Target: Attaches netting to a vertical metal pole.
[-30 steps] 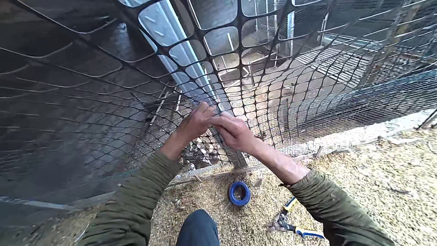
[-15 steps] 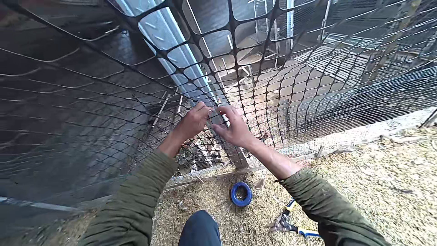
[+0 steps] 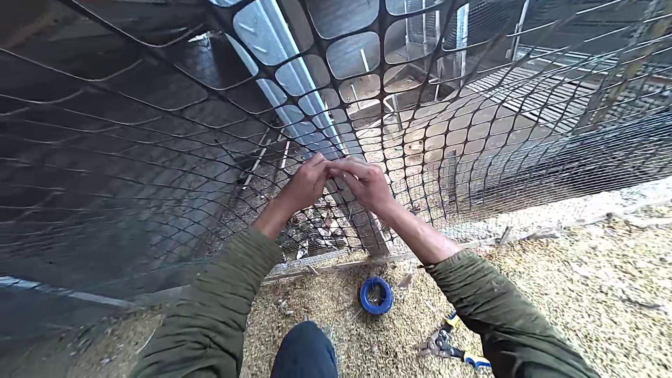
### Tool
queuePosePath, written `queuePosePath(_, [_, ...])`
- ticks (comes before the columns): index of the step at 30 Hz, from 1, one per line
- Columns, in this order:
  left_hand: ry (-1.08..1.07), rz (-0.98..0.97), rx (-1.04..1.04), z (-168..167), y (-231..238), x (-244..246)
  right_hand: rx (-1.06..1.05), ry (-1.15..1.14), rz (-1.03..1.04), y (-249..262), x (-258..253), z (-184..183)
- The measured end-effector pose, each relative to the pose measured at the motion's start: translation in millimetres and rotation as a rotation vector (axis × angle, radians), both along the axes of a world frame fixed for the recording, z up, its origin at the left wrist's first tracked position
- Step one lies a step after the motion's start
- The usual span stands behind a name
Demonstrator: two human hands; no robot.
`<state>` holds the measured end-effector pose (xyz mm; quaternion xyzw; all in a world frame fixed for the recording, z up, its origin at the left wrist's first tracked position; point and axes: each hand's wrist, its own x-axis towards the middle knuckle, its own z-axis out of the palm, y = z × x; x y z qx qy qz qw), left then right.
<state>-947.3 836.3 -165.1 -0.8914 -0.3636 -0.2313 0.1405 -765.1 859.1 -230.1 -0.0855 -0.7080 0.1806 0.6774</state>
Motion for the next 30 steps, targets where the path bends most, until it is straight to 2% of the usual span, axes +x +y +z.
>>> queuePosePath(6, [-0.351, 0.134, -0.111, -8, -6, 2, -0.228, -0.089, 0.081, 5, -1, 1])
queuePosePath(10, [-0.577, 0.119, -0.236, -11, -5, -2, -0.307, -0.151, 0.076, 4, -7, 0])
queuePosePath(12, [-0.659, 0.115, -0.275, -10, -4, -2, -0.419, -0.194, 0.139, 0, -5, 3])
queuePosePath(16, [-0.73, 0.097, -0.338, -8, -4, -4, -0.64, -0.163, 0.326, 9, 8, 6])
queuePosePath(22, [-0.857, 0.062, -0.421, -9, 1, -5, -0.745, -0.34, 0.505, 32, 47, -14])
queuePosePath(28, [-0.861, 0.074, -0.437, -7, 0, -4, -0.822, -0.538, 0.512, 46, 81, -44])
queuePosePath(30, [-0.854, 0.084, -0.437, -7, 0, -4, -0.806, -0.701, 0.399, 47, 91, -43])
